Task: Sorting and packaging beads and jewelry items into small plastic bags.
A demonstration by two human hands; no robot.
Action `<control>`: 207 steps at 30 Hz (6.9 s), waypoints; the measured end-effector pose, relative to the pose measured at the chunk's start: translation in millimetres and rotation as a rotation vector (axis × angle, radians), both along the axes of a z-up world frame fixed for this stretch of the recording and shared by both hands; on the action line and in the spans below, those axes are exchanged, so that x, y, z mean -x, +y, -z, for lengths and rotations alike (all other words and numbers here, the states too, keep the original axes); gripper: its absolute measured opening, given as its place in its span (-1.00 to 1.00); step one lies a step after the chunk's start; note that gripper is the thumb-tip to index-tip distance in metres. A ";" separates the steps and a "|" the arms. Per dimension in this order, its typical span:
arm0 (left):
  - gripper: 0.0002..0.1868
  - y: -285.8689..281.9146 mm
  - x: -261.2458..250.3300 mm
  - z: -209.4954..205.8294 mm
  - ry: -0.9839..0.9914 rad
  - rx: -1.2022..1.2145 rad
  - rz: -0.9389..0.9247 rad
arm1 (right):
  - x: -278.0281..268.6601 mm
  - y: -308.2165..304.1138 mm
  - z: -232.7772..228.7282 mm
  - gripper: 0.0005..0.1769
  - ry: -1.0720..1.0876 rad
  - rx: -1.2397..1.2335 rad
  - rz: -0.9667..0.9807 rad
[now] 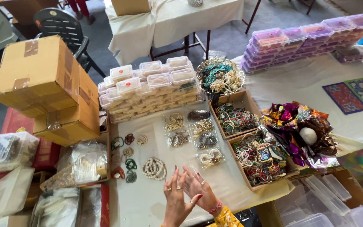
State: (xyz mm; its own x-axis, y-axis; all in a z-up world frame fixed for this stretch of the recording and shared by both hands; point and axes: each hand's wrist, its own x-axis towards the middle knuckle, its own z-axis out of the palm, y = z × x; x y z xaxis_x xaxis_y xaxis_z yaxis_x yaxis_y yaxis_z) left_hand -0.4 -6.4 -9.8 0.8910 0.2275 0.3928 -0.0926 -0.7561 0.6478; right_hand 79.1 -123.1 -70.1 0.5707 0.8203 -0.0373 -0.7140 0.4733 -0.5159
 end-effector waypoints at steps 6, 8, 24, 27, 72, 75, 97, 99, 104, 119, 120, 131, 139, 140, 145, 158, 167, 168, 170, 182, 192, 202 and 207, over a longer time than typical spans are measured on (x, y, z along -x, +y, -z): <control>-0.33 -1.4 8.2 34.4 0.056 0.039 -0.047 | 0.9 9.1 8.1 -0.14 0.011 -0.045 -0.016; -0.49 4.0 6.3 9.5 -0.012 0.073 -0.072 | -1.4 12.8 11.5 -0.16 -0.029 -0.015 0.010; -0.21 56.4 30.4 16.6 -0.049 0.075 0.150 | -11.5 79.6 17.5 -0.18 -0.014 -0.116 0.082; 0.24 96.1 36.4 10.9 0.017 -0.117 0.164 | -7.3 98.1 19.6 -0.21 0.026 -0.228 0.011; 0.36 155.8 4.1 96.7 -0.060 0.112 -0.416 | -58.8 133.9 158.4 -0.63 -1.664 1.313 0.131; 0.39 146.9 -2.2 99.9 -0.024 0.104 -0.401 | -100.9 114.1 193.2 -0.57 -1.273 1.206 0.382; 0.42 124.6 -12.6 97.1 0.062 -0.077 -0.303 | -87.6 107.6 -23.3 -0.61 -1.201 0.875 -0.151; 0.39 122.9 -13.3 100.2 0.040 -0.096 -0.276 | -85.4 112.0 -17.3 -0.54 -1.245 0.947 -0.083; 0.37 122.3 -13.0 104.2 0.076 -0.082 -0.301 | -78.5 115.4 -14.4 -0.62 -1.548 1.158 0.002; 0.35 119.0 -15.7 103.9 0.045 0.034 -0.324 | -66.1 120.2 -25.6 -0.56 -1.564 1.144 -0.257; 0.35 117.8 -16.3 104.6 0.044 0.034 -0.323 | -64.6 119.3 -36.0 -0.56 -1.565 1.144 -0.256; 0.29 106.4 -19.6 113.3 -0.087 0.097 -0.248 | -51.6 124.2 -71.5 -0.55 -1.653 0.977 -0.238; 0.42 100.2 -17.8 106.1 0.003 0.091 -0.237 | -69.4 115.0 -28.2 -0.70 -1.652 0.932 -0.181; 0.48 100.0 -17.2 98.9 -0.015 0.096 -0.190 | -71.8 111.4 -35.1 -0.73 -1.590 0.945 -0.184; 0.29 110.0 -18.7 131.2 -0.114 0.650 -0.215 | -81.3 95.0 -59.0 -0.79 -1.453 0.836 -0.056; -0.50 107.6 -9.6 141.5 0.113 2.221 0.241 | -79.8 89.3 -85.3 -0.77 -1.303 0.807 -0.045; -0.62 107.9 -15.3 162.5 -0.037 2.316 0.277 | -79.8 75.6 -115.9 -0.69 -1.237 0.580 0.282; -0.62 108.8 -13.6 166.1 -0.037 2.321 0.267 | -78.8 72.4 -117.2 -0.69 -1.231 0.582 0.275; -0.62 111.8 -15.6 171.9 -0.057 2.315 0.249 | -80.0 66.5 -122.3 -0.65 -1.171 0.757 0.322; -0.62 120.8 -14.3 175.5 -0.098 2.244 0.249 | -91.6 34.9 -112.9 -0.56 -0.840 0.896 -0.014; -0.45 109.3 -8.6 153.8 -0.030 2.076 0.436 | -79.0 40.2 -128.9 -0.66 -1.088 0.752 0.081; -0.32 105.5 -8.8 108.7 -0.099 2.281 0.535 | -78.9 32.9 -133.0 -0.60 -1.184 0.745 -0.085; -0.26 100.3 -9.6 97.2 -0.128 2.244 0.565 | -71.6 40.5 -150.8 -0.47 -1.148 0.607 -0.219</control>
